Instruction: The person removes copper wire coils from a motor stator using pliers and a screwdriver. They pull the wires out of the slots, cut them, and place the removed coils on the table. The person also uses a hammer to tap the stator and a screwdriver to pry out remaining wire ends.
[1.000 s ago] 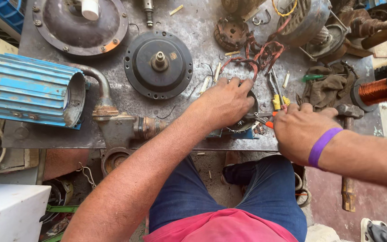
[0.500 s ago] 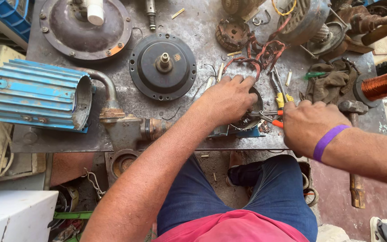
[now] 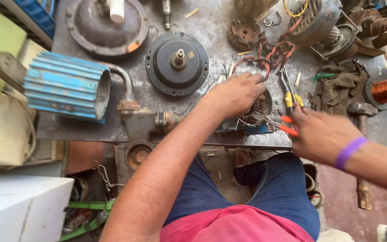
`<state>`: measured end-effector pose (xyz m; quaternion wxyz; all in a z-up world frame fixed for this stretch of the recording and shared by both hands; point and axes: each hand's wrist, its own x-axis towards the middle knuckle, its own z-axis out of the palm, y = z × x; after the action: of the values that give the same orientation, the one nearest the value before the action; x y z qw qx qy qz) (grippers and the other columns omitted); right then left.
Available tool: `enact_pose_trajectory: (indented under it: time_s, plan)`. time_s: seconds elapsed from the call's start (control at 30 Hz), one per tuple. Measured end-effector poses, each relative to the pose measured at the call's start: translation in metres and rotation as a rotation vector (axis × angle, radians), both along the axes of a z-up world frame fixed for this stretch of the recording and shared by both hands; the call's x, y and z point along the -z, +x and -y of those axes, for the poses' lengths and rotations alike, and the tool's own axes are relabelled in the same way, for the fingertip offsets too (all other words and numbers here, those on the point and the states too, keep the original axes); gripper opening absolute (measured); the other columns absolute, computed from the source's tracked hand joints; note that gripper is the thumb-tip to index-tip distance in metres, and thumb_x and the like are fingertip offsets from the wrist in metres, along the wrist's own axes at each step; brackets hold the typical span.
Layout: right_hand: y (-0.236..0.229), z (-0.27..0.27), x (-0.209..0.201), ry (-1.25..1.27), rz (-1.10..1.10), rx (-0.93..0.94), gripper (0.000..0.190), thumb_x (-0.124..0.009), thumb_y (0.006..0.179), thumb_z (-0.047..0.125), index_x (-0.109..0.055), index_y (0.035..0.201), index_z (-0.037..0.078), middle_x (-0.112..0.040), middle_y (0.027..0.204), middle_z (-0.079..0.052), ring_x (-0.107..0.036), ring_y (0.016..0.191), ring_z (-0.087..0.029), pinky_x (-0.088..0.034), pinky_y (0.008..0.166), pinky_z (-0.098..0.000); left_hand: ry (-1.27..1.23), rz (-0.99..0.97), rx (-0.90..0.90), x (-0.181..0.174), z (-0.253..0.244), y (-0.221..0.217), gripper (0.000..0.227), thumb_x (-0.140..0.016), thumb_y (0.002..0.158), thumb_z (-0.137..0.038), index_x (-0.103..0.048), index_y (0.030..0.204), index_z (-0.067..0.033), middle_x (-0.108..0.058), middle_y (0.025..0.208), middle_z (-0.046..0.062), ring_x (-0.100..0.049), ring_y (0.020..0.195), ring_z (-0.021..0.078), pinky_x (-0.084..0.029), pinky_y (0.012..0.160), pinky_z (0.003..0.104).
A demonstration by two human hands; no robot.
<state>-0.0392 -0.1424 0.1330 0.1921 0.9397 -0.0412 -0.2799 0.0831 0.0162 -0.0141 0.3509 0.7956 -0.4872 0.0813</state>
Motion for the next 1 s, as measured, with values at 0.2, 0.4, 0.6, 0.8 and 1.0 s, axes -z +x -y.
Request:
enact_pose_trajectory:
  time_s: [0.2, 0.4, 0.6, 0.8, 1.0]
  plan:
    - [-0.064, 0.074, 0.035, 0.388, 0.383, 0.338, 0.059, -0.070, 0.084, 0.035, -0.059, 0.137, 0.013, -0.070, 0.120, -0.020, -0.068, 0.111, -0.040, -0.053, 0.098, -0.0486, -0.262, 0.001, 0.009, -0.010, -0.012, 0.000, 0.025, -0.059, 0.099, -0.020, -0.063, 0.117, -0.0040, -0.066, 0.128, 0.015, -0.065, 0.117, 0.0322, -0.053, 0.098, 0.044]
    - [-0.057, 0.164, 0.145, 0.509, 1.036, 0.190, 0.057, -0.072, 0.091, 0.027, -0.056, 0.141, 0.005, -0.061, 0.126, -0.024, -0.060, 0.118, -0.043, -0.047, 0.104, -0.0513, -0.166, -0.115, -0.150, -0.055, -0.004, 0.002, 0.020, -0.065, 0.097, -0.023, -0.072, 0.111, -0.0107, -0.075, 0.103, 0.012, -0.071, 0.099, 0.0335, -0.054, 0.086, 0.047]
    - [-0.026, 0.193, 0.197, 0.491, 1.262, 0.277, 0.052, -0.074, 0.093, 0.022, -0.057, 0.141, 0.010, -0.060, 0.125, -0.019, -0.057, 0.121, -0.040, -0.043, 0.105, -0.0520, 0.096, -0.172, -0.266, -0.068, 0.068, 0.062, 0.021, -0.071, 0.090, -0.032, -0.078, 0.097, -0.0140, -0.075, 0.092, 0.014, -0.071, 0.087, 0.0365, -0.055, 0.078, 0.050]
    - [-0.028, 0.200, 0.193, 0.507, 1.215, 0.306, 0.060, -0.076, 0.080, 0.019, -0.057, 0.136, 0.011, -0.061, 0.120, -0.016, -0.059, 0.116, -0.037, -0.043, 0.101, -0.0513, 0.444, -0.092, -0.243, -0.058, 0.129, 0.122, 0.037, -0.073, 0.083, -0.029, -0.074, 0.119, -0.0173, -0.074, 0.099, 0.016, -0.071, 0.093, 0.0380, -0.055, 0.082, 0.050]
    - [-0.030, 0.206, 0.185, 0.592, 1.224, 0.244, 0.064, -0.076, 0.076, 0.016, -0.057, 0.137, 0.011, -0.061, 0.119, -0.014, -0.059, 0.117, -0.035, -0.041, 0.103, -0.0498, 0.390, -0.157, -0.419, -0.099, 0.100, 0.088, 0.048, -0.069, 0.092, -0.032, -0.063, 0.136, -0.0160, -0.073, 0.119, 0.015, -0.068, 0.109, 0.0368, -0.052, 0.091, 0.049]
